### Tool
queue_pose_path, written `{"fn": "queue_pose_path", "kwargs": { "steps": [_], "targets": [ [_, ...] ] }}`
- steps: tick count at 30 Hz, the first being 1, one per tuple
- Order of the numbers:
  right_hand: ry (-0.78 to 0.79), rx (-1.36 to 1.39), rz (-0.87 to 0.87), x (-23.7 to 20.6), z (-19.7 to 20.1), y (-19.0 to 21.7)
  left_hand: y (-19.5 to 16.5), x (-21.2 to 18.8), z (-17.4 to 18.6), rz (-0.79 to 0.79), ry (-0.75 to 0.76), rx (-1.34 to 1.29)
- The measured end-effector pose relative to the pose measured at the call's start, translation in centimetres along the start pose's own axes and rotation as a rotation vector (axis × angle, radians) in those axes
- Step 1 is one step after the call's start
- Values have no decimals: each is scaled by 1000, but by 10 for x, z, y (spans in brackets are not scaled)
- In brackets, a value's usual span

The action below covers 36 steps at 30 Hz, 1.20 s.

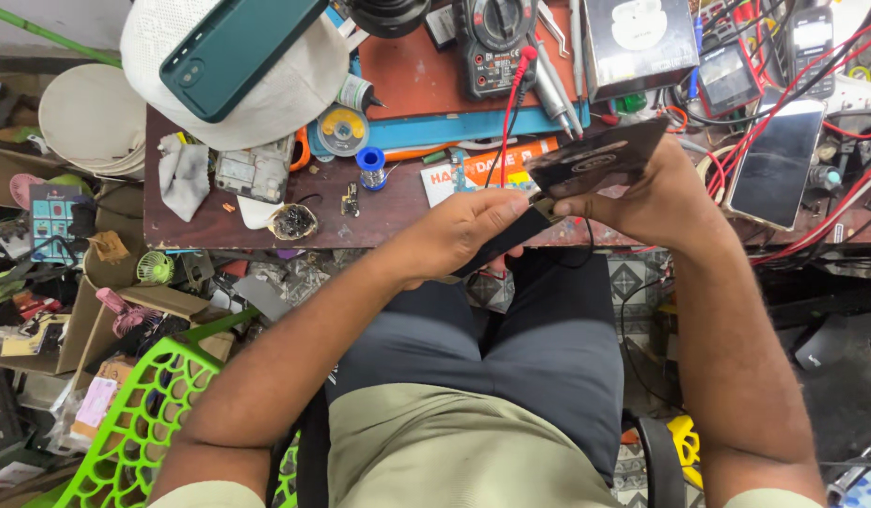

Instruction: The person disassembles a smartphone, removes the back cover, and uses a heat gun to warm the device. They then attempt to apply a screen protector to the display, using a metal tool to smooth the surface.

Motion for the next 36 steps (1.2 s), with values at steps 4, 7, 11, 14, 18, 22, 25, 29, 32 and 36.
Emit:
{"fn": "queue_pose_path", "kwargs": {
  "steps": [4, 7, 11, 14, 18, 22, 25, 29, 32, 36],
  "targets": [
    [-24, 39, -5, -5, 1, -10, -3, 2, 1, -38, -29, -20],
    [-85, 216, -39, -5, 1, -28, 1, 3, 3, 5, -55, -167],
    [-195, 332, -148, 2, -2, -50, 7, 7, 6, 43, -119, -381],
    [-202, 393, -89, 12, -9, -47, 13, 9, 9, 57, -167, -473],
    [-224, 396, -96, 24, -11, -42, 19, 12, 12, 50, -178, -537],
    [-242, 409, -96, 35, -9, -39, 20, 11, 18, 33, -195, -542],
    [-288, 418, -100, 41, -9, -39, 17, 10, 19, -6, -170, -585],
    [-353, 490, -52, 49, -12, -36, 22, 7, 29, 28, -299, -635],
    [-413, 605, 35, 52, -16, -29, 18, 8, 29, -25, -241, -647],
    [-505, 716, 11, 52, -18, -26, 18, 7, 28, -46, -256, -670]
  ]
}}
Point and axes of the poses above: each hand's wrist, its own x-axis towards the middle knuckle, its own z-axis out of the back of the hand, y = z × x, the point moved 7 cm from there along x, towards the middle knuckle, and after that the axes turned 10 degrees about y, right-handed, at the moved point
